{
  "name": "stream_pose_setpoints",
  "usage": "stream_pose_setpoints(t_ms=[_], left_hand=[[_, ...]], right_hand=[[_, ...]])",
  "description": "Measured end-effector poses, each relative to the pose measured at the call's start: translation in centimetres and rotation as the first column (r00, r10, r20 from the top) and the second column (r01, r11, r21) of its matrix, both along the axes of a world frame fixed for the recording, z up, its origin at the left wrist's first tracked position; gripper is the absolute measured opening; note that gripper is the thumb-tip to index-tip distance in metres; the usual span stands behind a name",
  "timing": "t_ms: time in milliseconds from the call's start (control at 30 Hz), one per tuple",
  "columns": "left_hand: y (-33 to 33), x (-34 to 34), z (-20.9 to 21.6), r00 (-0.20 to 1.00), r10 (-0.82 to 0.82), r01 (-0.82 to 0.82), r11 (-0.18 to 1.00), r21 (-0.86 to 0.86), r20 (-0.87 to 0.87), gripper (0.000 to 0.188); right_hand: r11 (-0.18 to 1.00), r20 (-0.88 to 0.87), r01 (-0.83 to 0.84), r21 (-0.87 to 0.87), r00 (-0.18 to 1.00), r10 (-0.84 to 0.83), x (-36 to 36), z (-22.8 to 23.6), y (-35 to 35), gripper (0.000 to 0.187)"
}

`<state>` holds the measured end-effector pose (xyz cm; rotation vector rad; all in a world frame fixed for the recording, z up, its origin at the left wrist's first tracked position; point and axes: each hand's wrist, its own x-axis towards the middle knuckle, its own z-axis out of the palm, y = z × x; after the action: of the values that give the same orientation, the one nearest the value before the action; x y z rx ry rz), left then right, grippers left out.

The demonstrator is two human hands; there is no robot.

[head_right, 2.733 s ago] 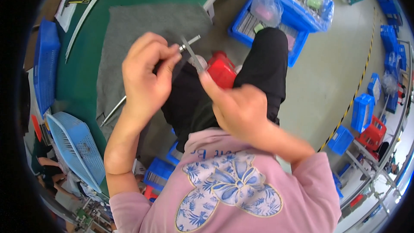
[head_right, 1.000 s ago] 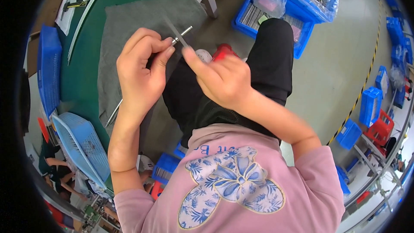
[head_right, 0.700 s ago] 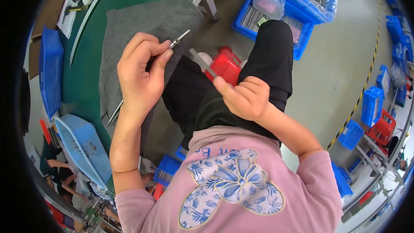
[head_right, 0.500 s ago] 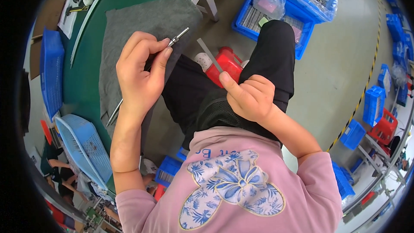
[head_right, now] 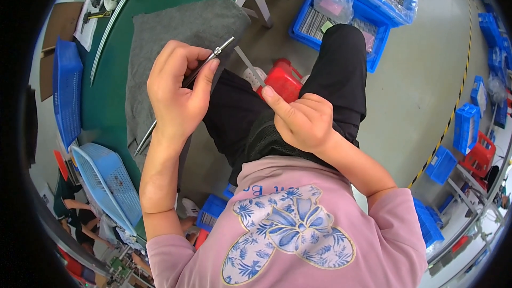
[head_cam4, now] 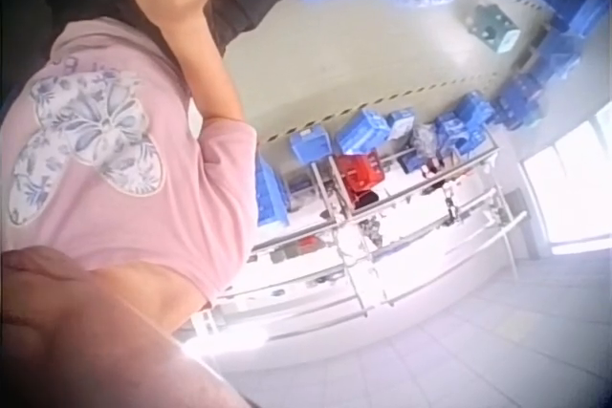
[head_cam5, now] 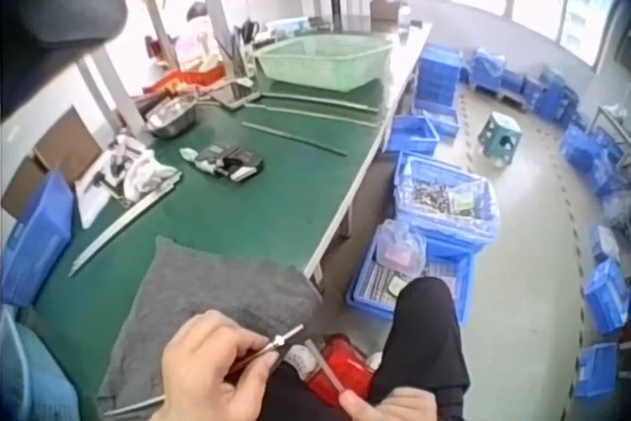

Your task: Manually filing the ends of thin metal rods to smooth or shape them at a factory workbench.

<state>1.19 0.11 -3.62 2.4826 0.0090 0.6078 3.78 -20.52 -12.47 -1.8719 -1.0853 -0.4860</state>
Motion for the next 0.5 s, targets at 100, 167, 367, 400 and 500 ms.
stream_pose_setpoints(t_ms=[100,167,367,400,500], left_hand=[[-0.18,-0.03,-0.04,1.0,0.015,-0.014,1.0,-0.011,0.015,0.015],[-0.29,-0.12,0.12,1.0,0.013,-0.014,1.0,0.014,0.025,0.015],[-0.17,-0.43,0.35,0.998,-0.043,0.036,0.991,0.13,0.052,0.016],[-0.17,-0.42,0.37,0.997,-0.052,0.042,0.982,0.185,0.05,0.016],[0.02,-0.38,0.18,0.998,-0.023,0.016,0.99,0.142,0.052,0.016]], right_hand=[[1.0,0.003,-0.004,-0.01,1.0,0.004,0.0,-0.11,-0.15,0.058],[1.0,0.008,-0.001,-0.018,1.0,0.001,-0.02,-0.07,-0.31,0.058],[0.999,-0.02,-0.001,0.035,1.0,0.001,-0.02,0.24,-0.66,0.056],[0.999,-0.029,-0.033,0.012,0.999,0.033,0.07,0.27,-0.79,0.051],[0.997,-0.039,-0.069,-0.017,0.997,0.068,0.05,0.26,-0.79,0.047]])
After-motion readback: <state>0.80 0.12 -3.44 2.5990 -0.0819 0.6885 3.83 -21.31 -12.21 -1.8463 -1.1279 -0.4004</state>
